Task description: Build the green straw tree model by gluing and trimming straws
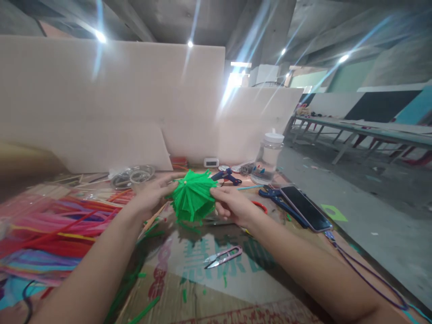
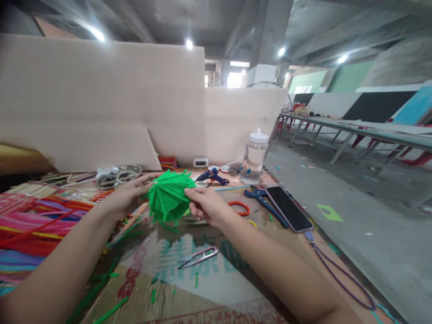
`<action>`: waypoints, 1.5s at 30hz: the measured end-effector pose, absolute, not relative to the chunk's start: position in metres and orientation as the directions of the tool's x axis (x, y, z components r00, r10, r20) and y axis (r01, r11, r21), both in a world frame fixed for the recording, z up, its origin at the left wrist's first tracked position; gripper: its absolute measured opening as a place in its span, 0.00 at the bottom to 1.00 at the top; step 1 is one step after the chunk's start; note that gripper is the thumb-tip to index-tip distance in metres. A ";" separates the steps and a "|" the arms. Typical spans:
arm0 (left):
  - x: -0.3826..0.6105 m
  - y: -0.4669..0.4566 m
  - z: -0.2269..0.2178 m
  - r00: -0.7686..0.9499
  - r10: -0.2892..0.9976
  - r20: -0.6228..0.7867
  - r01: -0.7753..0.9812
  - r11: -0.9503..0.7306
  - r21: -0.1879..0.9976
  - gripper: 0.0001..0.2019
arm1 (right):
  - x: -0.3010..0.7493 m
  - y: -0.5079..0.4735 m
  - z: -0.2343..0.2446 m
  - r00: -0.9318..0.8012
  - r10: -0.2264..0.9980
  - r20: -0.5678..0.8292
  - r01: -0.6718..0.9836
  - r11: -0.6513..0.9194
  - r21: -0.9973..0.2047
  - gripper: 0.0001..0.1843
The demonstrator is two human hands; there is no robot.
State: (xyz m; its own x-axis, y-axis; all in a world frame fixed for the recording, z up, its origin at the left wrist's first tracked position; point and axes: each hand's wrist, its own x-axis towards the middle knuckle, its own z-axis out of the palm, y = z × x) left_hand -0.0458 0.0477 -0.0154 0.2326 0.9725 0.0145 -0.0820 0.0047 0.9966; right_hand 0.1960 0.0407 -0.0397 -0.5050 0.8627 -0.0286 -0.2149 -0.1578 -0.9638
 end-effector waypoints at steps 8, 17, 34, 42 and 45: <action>-0.038 0.048 -0.019 0.167 0.977 0.130 -0.025 -0.128 0.992 0.27 | 0.194 0.040 -0.023 -0.698 0.702 -0.139 -0.301 -0.464 -0.834 0.19; -0.041 0.041 -0.003 -0.105 0.924 0.367 0.455 -0.284 0.844 0.25 | 0.185 0.033 -0.025 -0.476 0.866 -0.157 -0.482 -0.405 -0.777 0.21; -0.015 0.036 -0.018 0.226 0.873 0.432 0.346 -0.487 0.802 0.25 | 0.175 0.027 -0.028 -0.527 0.837 -0.145 -0.540 -0.462 -0.704 0.21; -0.013 0.029 -0.012 0.208 0.828 0.520 0.417 -0.556 0.719 0.24 | 0.171 0.029 -0.036 -0.487 0.873 -0.032 -0.586 -0.354 -0.729 0.27; -0.011 0.025 -0.008 0.271 0.870 0.411 0.295 -0.482 0.825 0.30 | 0.168 0.031 -0.043 -0.491 0.871 0.007 -0.558 -0.308 -0.770 0.25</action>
State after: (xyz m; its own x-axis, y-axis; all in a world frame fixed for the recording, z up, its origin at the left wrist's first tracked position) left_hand -0.0110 0.0248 -0.0084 0.2710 0.8703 0.4113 0.2950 -0.4818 0.8251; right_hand 0.1684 0.0309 -0.0433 -0.4905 0.8714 0.0069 -0.5585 -0.3082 -0.7701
